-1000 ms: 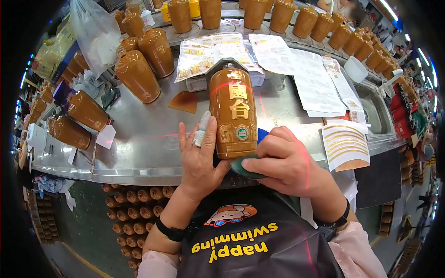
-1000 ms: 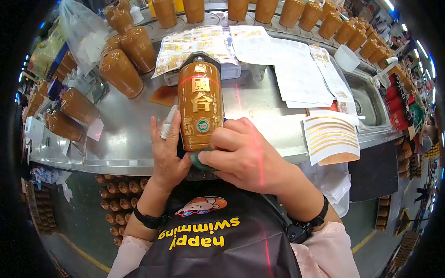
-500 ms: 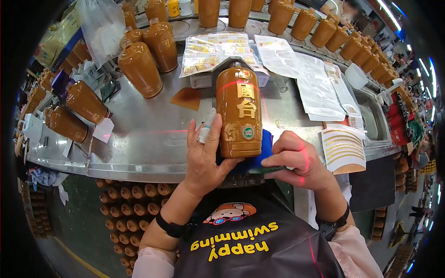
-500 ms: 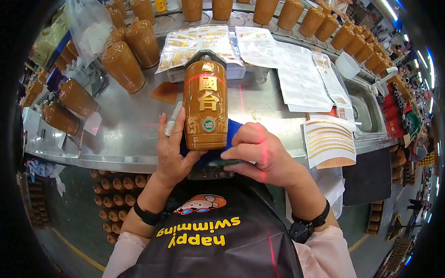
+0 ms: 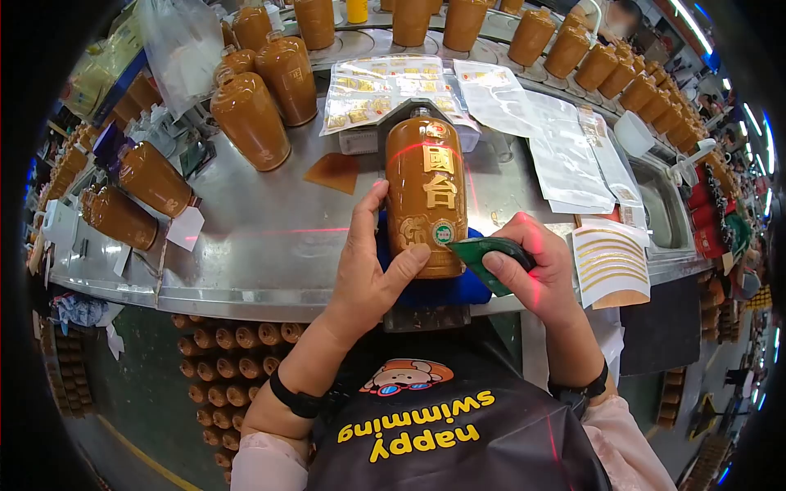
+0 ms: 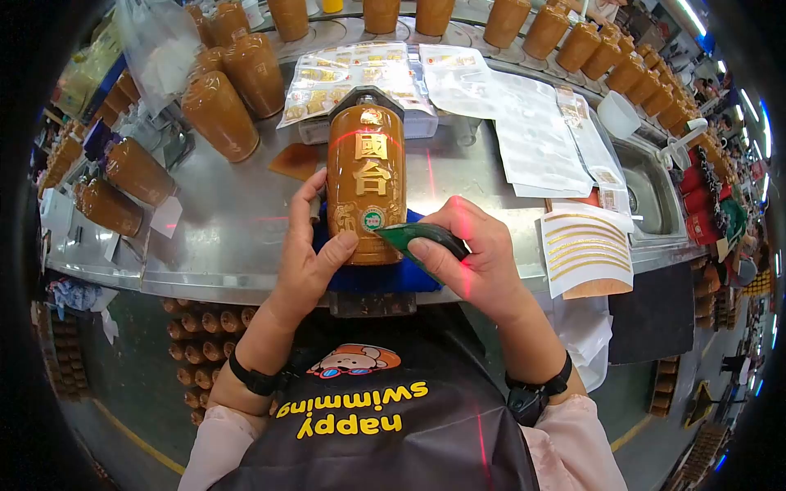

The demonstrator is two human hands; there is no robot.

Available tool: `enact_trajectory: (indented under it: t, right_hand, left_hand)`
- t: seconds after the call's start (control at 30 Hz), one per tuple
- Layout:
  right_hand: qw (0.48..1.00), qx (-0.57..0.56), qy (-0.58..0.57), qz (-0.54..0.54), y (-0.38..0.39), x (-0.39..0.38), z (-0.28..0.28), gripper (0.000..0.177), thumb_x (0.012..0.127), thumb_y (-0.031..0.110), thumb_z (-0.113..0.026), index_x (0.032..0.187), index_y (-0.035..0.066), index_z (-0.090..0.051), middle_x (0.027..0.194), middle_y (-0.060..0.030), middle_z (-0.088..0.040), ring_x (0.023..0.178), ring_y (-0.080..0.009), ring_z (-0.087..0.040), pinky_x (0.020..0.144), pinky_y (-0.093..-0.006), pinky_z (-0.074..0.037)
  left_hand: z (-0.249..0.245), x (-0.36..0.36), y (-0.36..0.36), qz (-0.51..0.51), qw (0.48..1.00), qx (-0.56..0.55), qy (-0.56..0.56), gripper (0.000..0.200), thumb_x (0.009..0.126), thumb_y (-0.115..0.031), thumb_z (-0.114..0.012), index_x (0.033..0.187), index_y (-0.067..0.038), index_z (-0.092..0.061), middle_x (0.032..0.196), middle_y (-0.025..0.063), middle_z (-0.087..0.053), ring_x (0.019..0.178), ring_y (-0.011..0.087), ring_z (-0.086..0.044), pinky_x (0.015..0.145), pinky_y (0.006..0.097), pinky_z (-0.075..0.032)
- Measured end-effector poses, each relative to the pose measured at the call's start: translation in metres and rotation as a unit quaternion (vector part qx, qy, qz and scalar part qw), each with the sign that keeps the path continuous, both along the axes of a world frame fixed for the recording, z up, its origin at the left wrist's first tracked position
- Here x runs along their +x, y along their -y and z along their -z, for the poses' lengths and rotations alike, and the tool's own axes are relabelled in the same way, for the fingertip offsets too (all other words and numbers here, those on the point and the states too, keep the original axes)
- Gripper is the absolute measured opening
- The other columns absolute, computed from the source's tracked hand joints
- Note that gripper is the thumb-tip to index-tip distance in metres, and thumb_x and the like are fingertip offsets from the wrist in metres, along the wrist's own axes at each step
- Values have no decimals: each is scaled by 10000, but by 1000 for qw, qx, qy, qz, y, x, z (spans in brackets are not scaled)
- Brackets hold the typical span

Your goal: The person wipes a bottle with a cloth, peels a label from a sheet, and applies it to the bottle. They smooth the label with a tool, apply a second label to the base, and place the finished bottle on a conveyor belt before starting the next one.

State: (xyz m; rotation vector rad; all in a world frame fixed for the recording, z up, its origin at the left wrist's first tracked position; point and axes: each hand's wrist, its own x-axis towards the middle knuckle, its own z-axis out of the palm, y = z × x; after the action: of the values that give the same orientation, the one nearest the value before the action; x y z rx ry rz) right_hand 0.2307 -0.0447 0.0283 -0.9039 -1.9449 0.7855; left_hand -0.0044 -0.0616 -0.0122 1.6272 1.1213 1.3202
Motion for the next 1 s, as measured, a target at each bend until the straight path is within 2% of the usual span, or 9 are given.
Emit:
enact_trajectory:
  t: [0.2, 0.43, 0.5, 0.57, 0.63, 0.7, 0.83, 0.9, 1.0]
  right_hand:
    - [1000, -5, -14, -18, 0, -6, -8, 138, 839, 111, -736, 916, 19, -667, 726, -65, -582, 636, -156, -547, 578, -290, -424]
    - [967, -210, -118, 84, -2, -12, 4, 163, 892, 150, -710, 912, 3, -641, 770, -32, -657, 690, -69, -600, 584, -243, -478]
    - [954, -259, -147, 26, 7, -11, -2, 180, 906, 173, -692, 923, 7, -628, 757, -43, -655, 678, -100, -615, 587, -268, -490]
    - [993, -111, 1, 27, 5, -8, 5, 207, 904, 193, -680, 938, -1, -619, 759, -106, -643, 693, -177, -628, 618, -320, -485]
    - [990, -70, 18, 123, 1, 12, 17, 202, 925, 181, -654, 1007, 1, -620, 788, -90, -646, 713, -130, -579, 637, -295, -468]
    - [974, -27, 68, 216, 3, 46, 19, 208, 925, 162, -638, 1075, 18, -631, 819, -147, -636, 728, -242, -612, 683, -330, -493]
    - [911, 149, 240, 300, -10, 150, 43, 411, 814, -94, -532, 1196, 27, -625, 1296, -220, -581, 1161, -349, -569, 991, -396, -448]
    - [872, 152, 332, 327, -24, 207, 63, 513, 759, -149, -486, 1213, 40, -633, 1412, -217, -503, 1255, -374, -506, 1073, -397, -398]
    - [859, 41, 387, 333, -37, 241, 75, 361, 855, 26, -584, 1209, 55, -653, 1395, -196, -514, 1281, -381, -464, 1068, -429, -400]
  left_hand:
    - [3, 2, 0, -14, 998, -13, 55, 698, 940, -314, -647, 1445, 31, -312, 1452, 247, -407, 1374, 320, -386, 1141, 395, -277]
    - [5, 4, 0, -28, 998, 9, 58, 639, 970, -297, -604, 1446, 24, -327, 1436, 199, -436, 1348, 276, -409, 1129, 380, -293]
    - [2, 8, 1, -27, 998, 14, 58, 621, 982, -293, -582, 1450, 26, -325, 1434, 187, -433, 1349, 262, -399, 1133, 372, -283]
    - [15, 4, -3, -23, 998, 36, 43, 607, 1011, -316, -514, 1462, 36, -310, 1440, 175, -416, 1363, 246, -367, 1145, 365, -254]
    - [16, 3, 0, -29, 999, 40, 13, 625, 1022, -369, -466, 1461, 48, -313, 1449, 177, -406, 1362, 250, -367, 1145, 369, -253]
    - [16, 3, 4, -37, 998, 53, -23, 668, 1034, -447, -403, 1456, 65, -326, 1458, 183, -396, 1354, 262, -381, 1137, 379, -265]
    - [21, 8, 7, -39, 998, 50, 9, 702, 1036, -485, -371, 1465, 67, -303, 1473, 187, -379, 1354, 261, -386, 1130, 376, -282]
    - [21, 10, 8, -46, 998, 48, 7, 713, 1036, -497, -359, 1468, 66, -295, 1475, 188, -376, 1355, 259, -386, 1129, 375, -286]
    - [22, 10, 7, -48, 998, 50, -10, 678, 1049, -471, -318, 1486, 44, -270, 1504, 167, -343, 1374, 254, -371, 1142, 389, -290]
